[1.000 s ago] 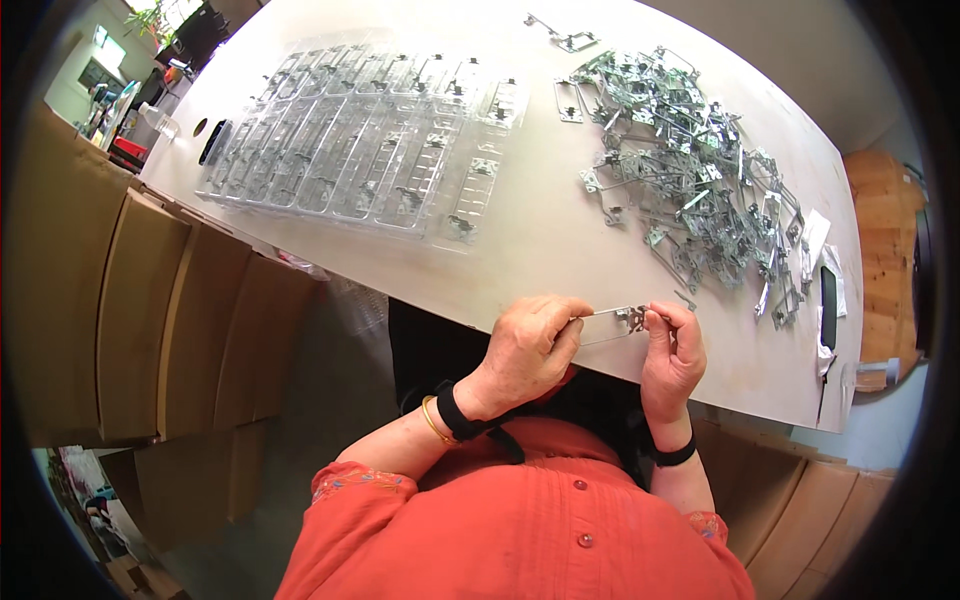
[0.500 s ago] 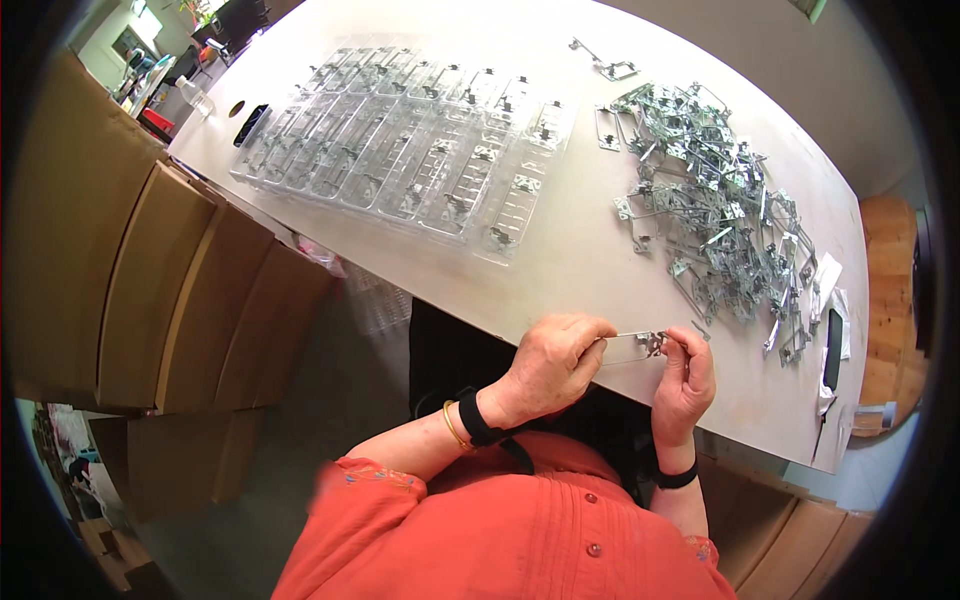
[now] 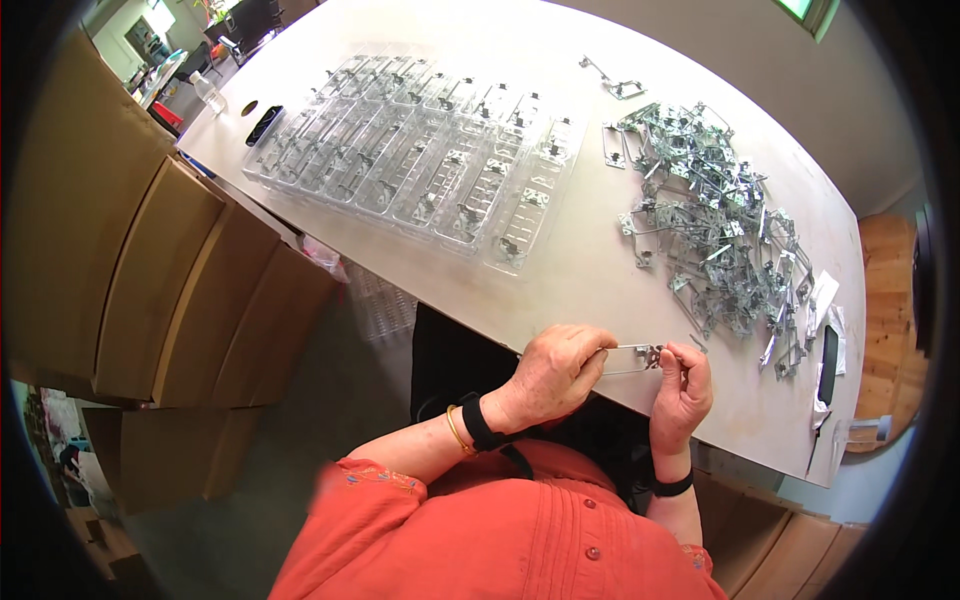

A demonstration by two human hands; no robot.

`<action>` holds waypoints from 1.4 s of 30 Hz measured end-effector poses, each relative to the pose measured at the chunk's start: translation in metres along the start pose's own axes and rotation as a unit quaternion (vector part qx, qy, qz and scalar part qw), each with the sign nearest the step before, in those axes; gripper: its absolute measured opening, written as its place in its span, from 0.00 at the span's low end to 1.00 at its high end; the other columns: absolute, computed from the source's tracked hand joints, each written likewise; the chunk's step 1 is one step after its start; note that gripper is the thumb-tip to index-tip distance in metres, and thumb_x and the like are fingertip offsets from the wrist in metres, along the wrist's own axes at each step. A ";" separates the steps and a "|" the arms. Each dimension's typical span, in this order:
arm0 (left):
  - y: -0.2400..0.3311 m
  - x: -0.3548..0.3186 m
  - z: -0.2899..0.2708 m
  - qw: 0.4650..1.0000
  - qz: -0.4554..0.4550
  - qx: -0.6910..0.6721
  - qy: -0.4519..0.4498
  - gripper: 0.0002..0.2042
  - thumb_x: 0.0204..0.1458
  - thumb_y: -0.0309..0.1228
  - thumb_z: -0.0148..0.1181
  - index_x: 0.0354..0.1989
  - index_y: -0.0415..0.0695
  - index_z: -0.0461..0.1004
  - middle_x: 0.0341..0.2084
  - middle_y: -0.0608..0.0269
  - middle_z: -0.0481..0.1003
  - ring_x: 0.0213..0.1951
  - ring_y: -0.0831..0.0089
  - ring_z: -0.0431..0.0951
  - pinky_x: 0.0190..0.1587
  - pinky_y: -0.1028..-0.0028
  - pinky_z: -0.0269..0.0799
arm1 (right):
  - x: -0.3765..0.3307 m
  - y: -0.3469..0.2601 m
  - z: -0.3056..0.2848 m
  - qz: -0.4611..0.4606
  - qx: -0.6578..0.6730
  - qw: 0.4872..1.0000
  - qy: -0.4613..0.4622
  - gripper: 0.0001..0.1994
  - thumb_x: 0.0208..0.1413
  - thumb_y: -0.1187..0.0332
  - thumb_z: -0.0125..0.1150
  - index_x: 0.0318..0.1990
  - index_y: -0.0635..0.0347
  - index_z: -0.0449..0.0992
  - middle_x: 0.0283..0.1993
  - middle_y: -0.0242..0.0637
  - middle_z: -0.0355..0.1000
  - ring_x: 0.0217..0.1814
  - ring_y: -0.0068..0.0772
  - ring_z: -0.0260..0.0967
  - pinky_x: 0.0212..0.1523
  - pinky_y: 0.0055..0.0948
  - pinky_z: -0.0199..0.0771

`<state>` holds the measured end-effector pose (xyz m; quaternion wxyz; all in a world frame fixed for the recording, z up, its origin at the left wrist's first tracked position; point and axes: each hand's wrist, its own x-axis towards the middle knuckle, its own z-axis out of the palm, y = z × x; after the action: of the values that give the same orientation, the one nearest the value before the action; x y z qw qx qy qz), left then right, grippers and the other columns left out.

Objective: The person assembles small metal hardware components by hand at a white table. They pick up a metal bracket and a thin wire, thread the wire through the bracket, and place the assembled unit into a clear plastic tray. The process is repeated with multiple components from a pile on the table.

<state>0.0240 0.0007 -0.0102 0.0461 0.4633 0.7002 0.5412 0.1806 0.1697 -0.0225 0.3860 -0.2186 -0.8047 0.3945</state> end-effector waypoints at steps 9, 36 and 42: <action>-0.001 -0.001 0.001 1.000 0.004 0.002 -0.003 0.07 0.63 0.22 0.64 0.48 0.40 0.83 0.37 0.53 0.84 0.40 0.52 0.85 0.47 0.56 0.79 | 0.001 -0.005 0.001 -0.007 -0.025 1.000 0.008 0.05 0.71 0.79 0.69 0.50 0.65 0.82 0.48 0.40 0.82 0.47 0.30 0.78 0.51 0.30 0.81; -0.001 -0.001 0.001 1.000 0.008 0.000 0.000 0.07 0.63 0.22 0.64 0.47 0.40 0.83 0.37 0.54 0.84 0.41 0.52 0.85 0.48 0.56 0.79 | 0.006 -0.011 0.002 -0.060 -0.049 0.997 0.007 0.06 0.70 0.80 0.70 0.50 0.65 0.82 0.48 0.40 0.81 0.46 0.31 0.77 0.50 0.30 0.81; -0.001 -0.001 0.001 1.000 0.006 0.002 -0.003 0.07 0.63 0.22 0.64 0.47 0.40 0.83 0.37 0.53 0.84 0.40 0.52 0.85 0.48 0.56 0.79 | 0.003 -0.007 -0.002 -0.029 -0.015 0.999 -0.008 0.07 0.70 0.81 0.69 0.52 0.64 0.82 0.50 0.42 0.81 0.48 0.34 0.79 0.51 0.31 0.81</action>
<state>0.0248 0.0005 -0.0119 0.0438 0.4693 0.6983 0.5388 0.1800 0.1681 -0.0152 0.3875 -0.1972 -0.8196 0.3731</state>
